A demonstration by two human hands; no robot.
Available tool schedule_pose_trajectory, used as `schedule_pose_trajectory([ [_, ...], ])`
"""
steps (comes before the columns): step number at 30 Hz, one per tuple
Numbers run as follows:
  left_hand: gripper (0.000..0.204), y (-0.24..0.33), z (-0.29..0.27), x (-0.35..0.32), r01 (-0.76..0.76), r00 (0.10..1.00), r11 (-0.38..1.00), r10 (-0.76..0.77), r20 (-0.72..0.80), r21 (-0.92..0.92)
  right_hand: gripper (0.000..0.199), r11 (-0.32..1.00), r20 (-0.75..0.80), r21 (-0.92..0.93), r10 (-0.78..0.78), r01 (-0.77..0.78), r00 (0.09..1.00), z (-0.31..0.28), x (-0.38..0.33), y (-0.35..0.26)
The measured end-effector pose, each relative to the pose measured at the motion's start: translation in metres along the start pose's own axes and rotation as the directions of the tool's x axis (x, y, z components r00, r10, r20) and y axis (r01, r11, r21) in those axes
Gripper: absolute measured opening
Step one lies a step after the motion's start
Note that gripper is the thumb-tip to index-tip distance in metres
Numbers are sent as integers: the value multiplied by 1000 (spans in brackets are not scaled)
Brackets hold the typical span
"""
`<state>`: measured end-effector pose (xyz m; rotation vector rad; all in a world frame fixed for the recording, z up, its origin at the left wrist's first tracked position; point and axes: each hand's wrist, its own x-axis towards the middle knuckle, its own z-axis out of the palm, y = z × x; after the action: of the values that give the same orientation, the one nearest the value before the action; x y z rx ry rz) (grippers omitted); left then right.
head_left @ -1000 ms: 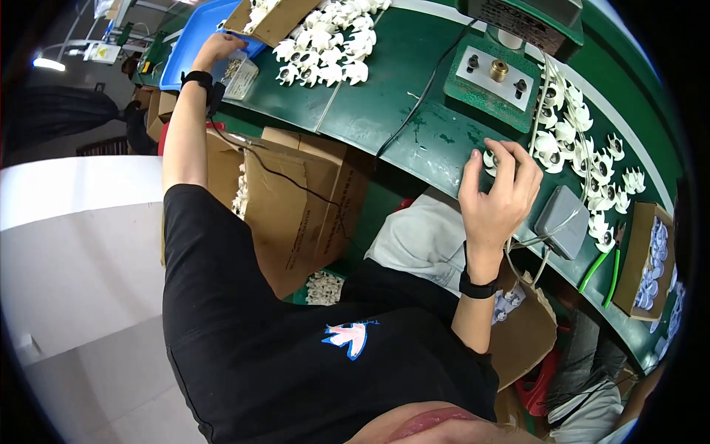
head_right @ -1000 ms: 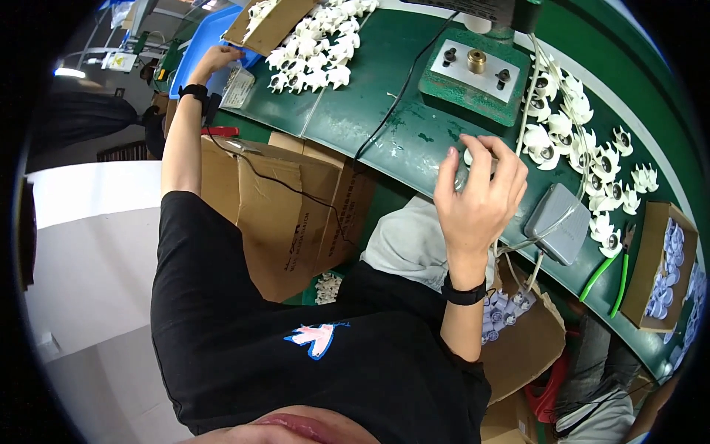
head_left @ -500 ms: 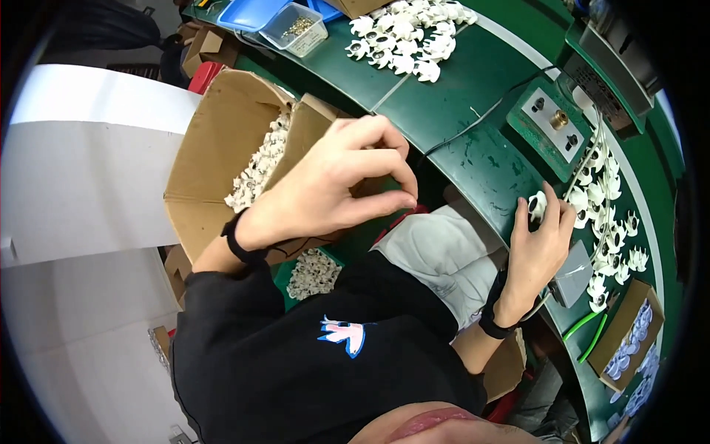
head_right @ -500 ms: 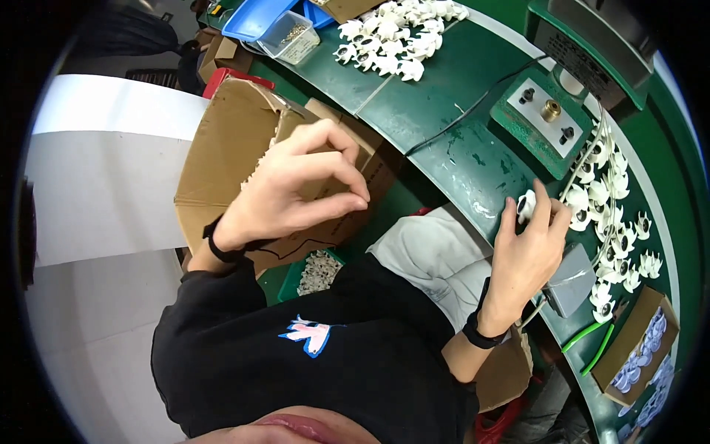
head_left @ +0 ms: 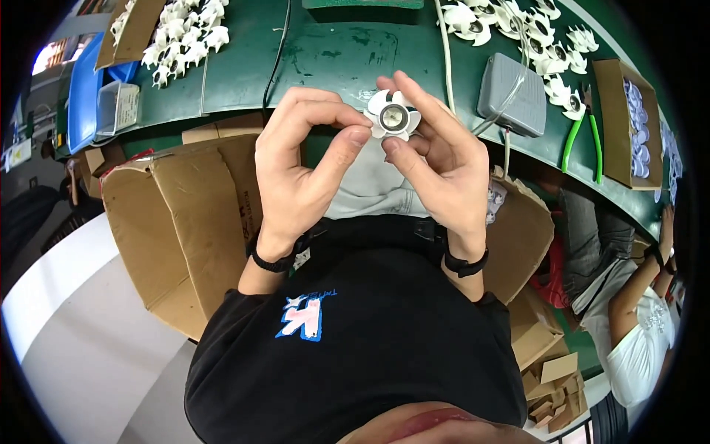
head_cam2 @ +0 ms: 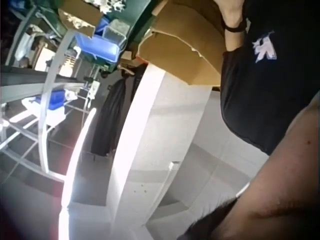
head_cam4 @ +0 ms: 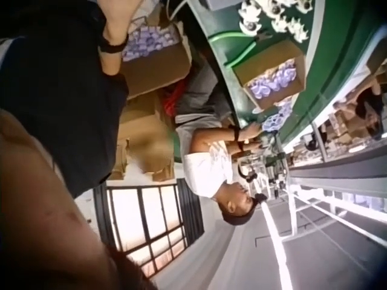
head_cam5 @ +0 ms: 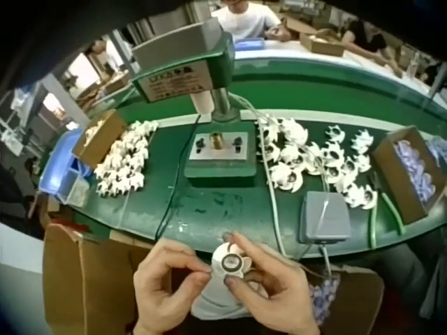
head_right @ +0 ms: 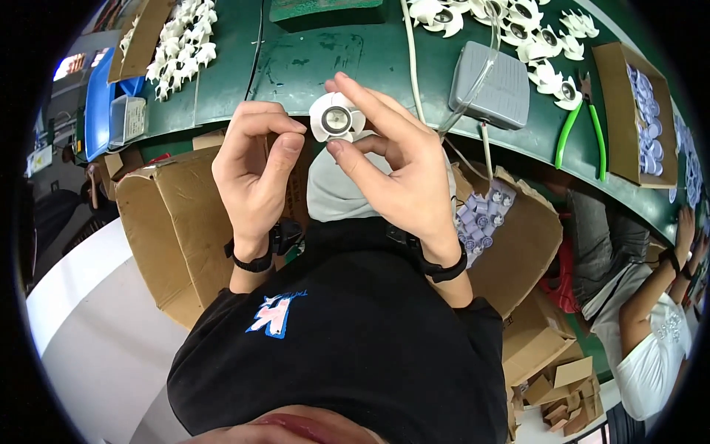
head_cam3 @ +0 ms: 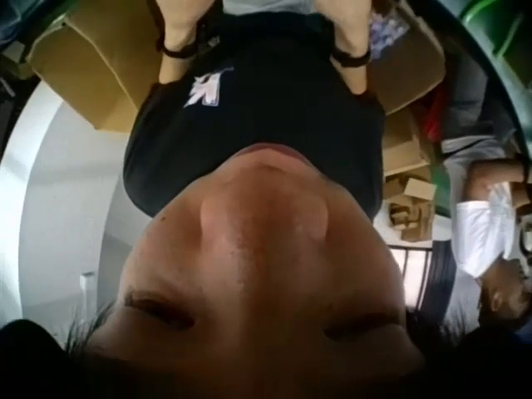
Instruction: Assembling white plastic parts on an assembly line and operating a small manual desktop press.
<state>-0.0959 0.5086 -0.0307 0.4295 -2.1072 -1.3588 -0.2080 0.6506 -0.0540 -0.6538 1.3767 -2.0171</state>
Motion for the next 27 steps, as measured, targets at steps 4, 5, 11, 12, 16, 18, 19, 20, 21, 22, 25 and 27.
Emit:
schedule_pose_trajectory([
  [4, 14, 0, 6, -3, 9, 1000, 999, -9, 6, -32, 60, 918, 12, -333, -225, 217, 974, 5, -3, -2],
  [5, 14, 1, 6, -4, 10, 1000, 1000, -10, 5, -23, 60, 840, 29, -453, -320, 297, 947, 7, -3, -3],
  [11, 16, 3, 5, -8, -33, 996, 997, 38, -77, 67, 56, 601, 142, -633, -529, 488, 837, 15, 0, -1],
  [12, 16, 3, 4, -9, -30, 996, 997, 36, -80, 68, 55, 587, 147, -641, -537, 493, 831, 15, 0, -1],
  [16, 19, 0, 1, -10, -122, 985, 978, 141, -103, 171, 52, 557, 165, -650, -561, 517, 811, 17, -1, 1],
  [18, 21, -5, 0, -8, -220, 965, 946, 246, -88, 237, 52, 549, 168, -652, -568, 523, 806, 17, -1, 1],
  [19, 21, -7, -1, -7, -268, 951, 926, 298, -78, 267, 51, 557, 158, -651, -565, 516, 810, 18, -1, 1],
  [20, 21, -10, -1, -6, -269, 952, 926, 298, -74, 265, 51, 564, 149, -651, -562, 508, 814, 18, -1, 0],
  [21, 22, -12, -1, -5, -287, 946, 919, 316, -71, 270, 51, 572, 139, -650, -558, 500, 818, 19, -1, 0],
  [22, 22, -15, 0, -3, -305, 940, 912, 335, -68, 273, 51, 572, 135, -653, -558, 497, 819, 19, -1, 1],
  [25, 23, -16, -1, -3, -321, 933, 902, 354, -69, 288, 52, 559, 144, -662, -559, 500, 816, 18, -1, 2],
  [27, 23, -17, -2, -2, -323, 931, 899, 358, -71, 296, 51, 557, 143, -664, -560, 499, 816, 20, 0, 3],
])
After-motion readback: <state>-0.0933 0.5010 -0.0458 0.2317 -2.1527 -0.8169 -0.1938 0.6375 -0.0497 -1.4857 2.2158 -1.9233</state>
